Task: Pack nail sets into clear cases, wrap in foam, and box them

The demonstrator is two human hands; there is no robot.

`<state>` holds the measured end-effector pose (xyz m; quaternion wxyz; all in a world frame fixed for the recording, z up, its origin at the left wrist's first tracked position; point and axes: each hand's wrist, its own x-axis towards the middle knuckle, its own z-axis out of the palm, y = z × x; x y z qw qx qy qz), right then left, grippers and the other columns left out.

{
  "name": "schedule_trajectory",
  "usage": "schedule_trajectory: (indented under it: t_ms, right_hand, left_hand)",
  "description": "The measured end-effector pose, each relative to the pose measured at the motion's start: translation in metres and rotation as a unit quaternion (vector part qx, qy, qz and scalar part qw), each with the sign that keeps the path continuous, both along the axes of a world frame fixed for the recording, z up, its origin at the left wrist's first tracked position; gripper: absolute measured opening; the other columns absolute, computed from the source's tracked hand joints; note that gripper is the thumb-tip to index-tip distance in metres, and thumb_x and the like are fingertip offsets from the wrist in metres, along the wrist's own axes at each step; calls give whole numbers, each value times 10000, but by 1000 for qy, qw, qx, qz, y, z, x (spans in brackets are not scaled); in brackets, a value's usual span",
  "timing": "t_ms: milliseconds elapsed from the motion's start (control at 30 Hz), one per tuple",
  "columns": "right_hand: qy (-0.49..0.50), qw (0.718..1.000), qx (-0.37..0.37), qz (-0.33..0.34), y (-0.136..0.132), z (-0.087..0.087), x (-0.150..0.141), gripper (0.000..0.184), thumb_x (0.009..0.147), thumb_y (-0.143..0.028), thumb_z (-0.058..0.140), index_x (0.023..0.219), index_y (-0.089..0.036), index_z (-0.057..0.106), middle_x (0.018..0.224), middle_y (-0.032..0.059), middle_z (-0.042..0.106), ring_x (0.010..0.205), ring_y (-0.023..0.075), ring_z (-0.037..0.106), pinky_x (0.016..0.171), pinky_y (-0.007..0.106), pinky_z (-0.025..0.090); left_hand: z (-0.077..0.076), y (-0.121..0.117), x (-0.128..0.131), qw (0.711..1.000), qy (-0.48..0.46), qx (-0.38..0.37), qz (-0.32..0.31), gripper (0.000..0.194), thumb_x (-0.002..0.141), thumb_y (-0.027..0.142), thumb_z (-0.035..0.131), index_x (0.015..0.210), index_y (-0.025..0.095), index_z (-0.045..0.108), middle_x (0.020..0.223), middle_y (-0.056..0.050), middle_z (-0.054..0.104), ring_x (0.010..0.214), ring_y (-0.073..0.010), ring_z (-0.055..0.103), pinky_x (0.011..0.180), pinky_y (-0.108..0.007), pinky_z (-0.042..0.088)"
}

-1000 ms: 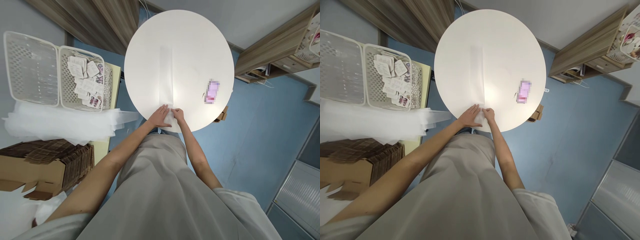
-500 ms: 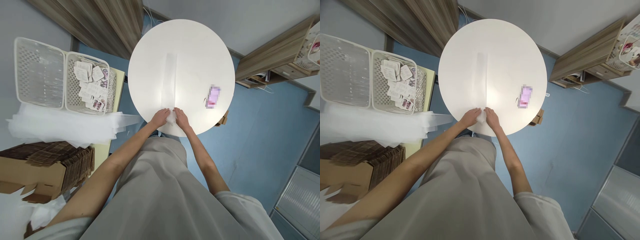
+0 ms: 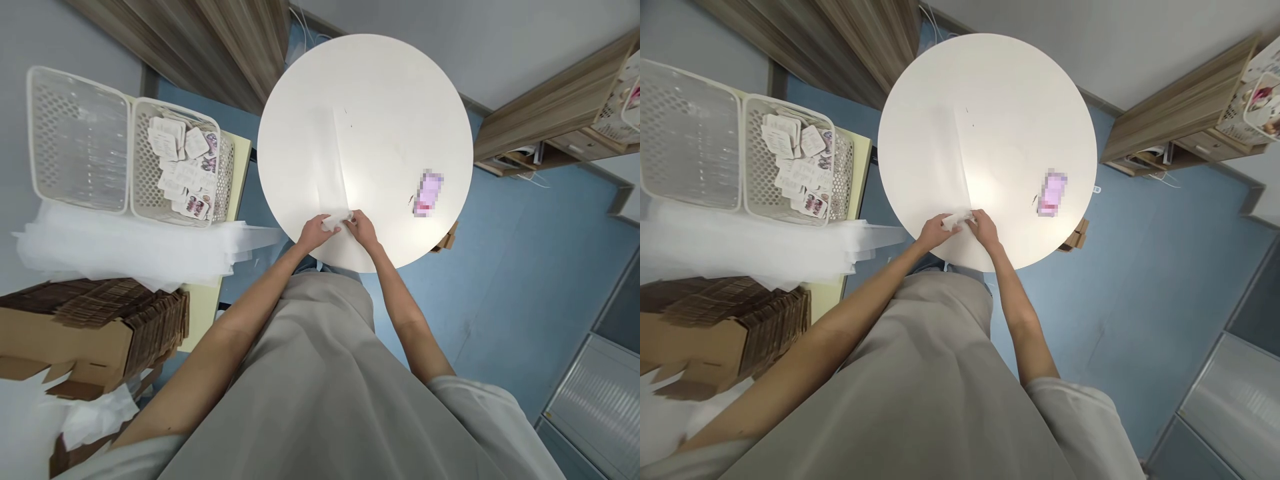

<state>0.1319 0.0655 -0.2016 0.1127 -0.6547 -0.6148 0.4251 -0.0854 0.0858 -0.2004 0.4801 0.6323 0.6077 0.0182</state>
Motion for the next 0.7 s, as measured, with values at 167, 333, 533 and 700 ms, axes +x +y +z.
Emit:
schedule_trajectory:
  t_ms: [167,333,533,700]
  right_hand:
    - [-46,997,-36,-48,15,-5,-8,244,1076,-403,569,1155,-222,713,1157,82,717,936,235,670,893,360,554]
    - [-107,985,-88,-101,28,-9,-19,146,1051,-383,647,1053,-245,694,1103,89,755,1003,294,686,920,428,564]
    - [-144,981,-69,-109,37,-3,-33,190,1051,-289,629,1224,-210,634,1245,162,710,1138,342,664,991,492,557]
    - [-123,988,51,79,43,4,-36,334,1105,-145,410,1337,-200,644,1572,165,565,1492,324,483,1228,537,434]
  left_hand:
    - [-6,8,3,997,-20,-9,73,334,918,416,751,1177,207,763,1211,-98,816,1124,-300,744,978,-388,587]
    - [-14,24,14,988,36,-5,150,221,987,374,659,926,213,797,1009,-91,837,1053,-300,749,919,-376,567]
    - [-20,35,21,985,75,-15,156,194,973,332,678,1081,199,768,1113,-124,787,1078,-321,710,983,-457,559]
    - [-18,42,29,991,69,110,15,327,1031,162,492,1309,162,664,1383,-184,647,1336,-351,604,1154,-527,487]
